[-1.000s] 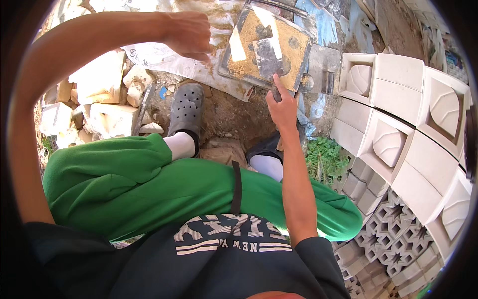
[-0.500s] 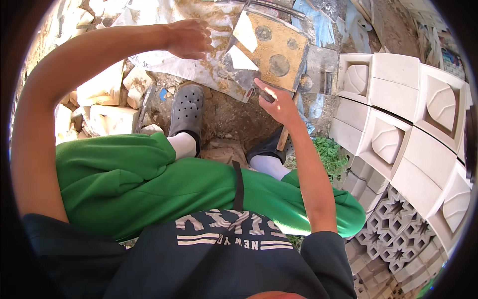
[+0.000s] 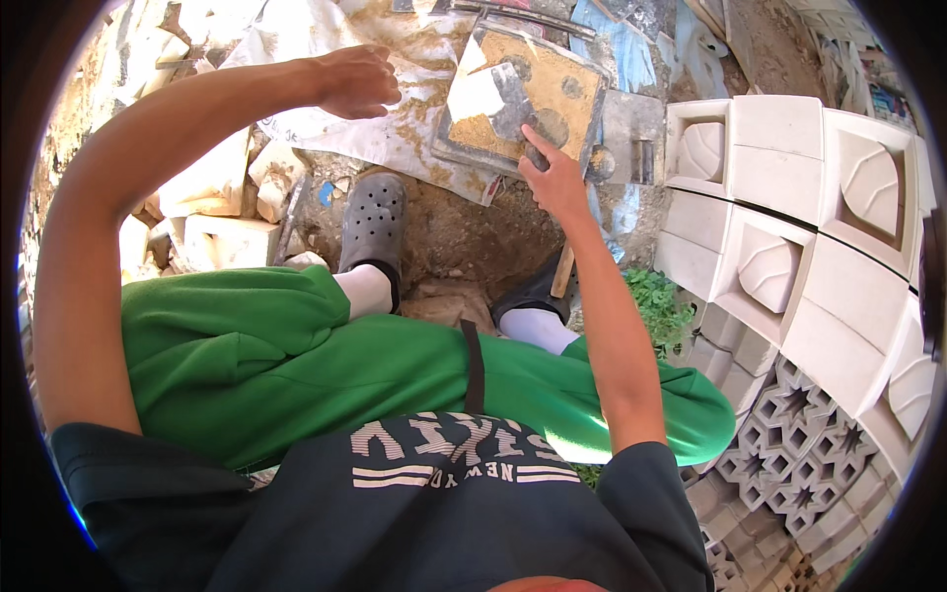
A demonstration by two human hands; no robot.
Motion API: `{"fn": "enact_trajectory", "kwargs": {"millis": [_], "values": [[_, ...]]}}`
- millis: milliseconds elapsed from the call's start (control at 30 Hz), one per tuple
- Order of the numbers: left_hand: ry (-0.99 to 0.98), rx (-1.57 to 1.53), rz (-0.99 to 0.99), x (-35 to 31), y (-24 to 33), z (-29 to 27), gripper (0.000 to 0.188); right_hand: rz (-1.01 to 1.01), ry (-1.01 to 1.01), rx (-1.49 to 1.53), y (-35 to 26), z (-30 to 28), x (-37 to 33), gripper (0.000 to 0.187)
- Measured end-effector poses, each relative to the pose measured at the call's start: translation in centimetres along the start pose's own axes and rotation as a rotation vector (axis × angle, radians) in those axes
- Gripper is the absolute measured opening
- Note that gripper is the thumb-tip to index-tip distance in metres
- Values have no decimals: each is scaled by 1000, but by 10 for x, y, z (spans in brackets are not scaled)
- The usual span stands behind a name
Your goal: The person taps a mold with a mallet, then scrapes, smooths, and pats the surface using a trowel and by hand.
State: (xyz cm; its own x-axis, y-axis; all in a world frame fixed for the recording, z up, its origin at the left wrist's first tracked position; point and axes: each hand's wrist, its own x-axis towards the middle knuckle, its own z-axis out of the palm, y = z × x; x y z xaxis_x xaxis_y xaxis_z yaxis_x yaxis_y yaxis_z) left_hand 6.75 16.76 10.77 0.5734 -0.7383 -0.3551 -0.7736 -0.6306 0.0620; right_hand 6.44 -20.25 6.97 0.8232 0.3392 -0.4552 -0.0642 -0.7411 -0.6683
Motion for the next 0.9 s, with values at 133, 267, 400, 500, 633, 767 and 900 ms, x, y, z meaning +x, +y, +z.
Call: {"fn": "enact_trajectory", "kwargs": {"millis": [133,267,400,500,633,767,900], "values": [[-21,12,-16,1,5,3,22,-121,140,-86,-4,3,6,54],[22,-10,11,0,7,11,21,-93,171,-264,-8,-4,8,56],[-5,-28,7,12,11,11,22,-42,316,-135,-13,13,0,57],[-26,-54,8,15,11,14,26,-42,241,-136,-29,28,-7,56],[-33,-185,-156,22,17,15,27,108,307,63,-49,57,-14,57],[-40,-364,-329,26,24,13,32,39,322,-166,-54,88,-15,58],[-18,-395,-366,22,23,18,31,50,398,-129,-64,104,-11,58]]}}
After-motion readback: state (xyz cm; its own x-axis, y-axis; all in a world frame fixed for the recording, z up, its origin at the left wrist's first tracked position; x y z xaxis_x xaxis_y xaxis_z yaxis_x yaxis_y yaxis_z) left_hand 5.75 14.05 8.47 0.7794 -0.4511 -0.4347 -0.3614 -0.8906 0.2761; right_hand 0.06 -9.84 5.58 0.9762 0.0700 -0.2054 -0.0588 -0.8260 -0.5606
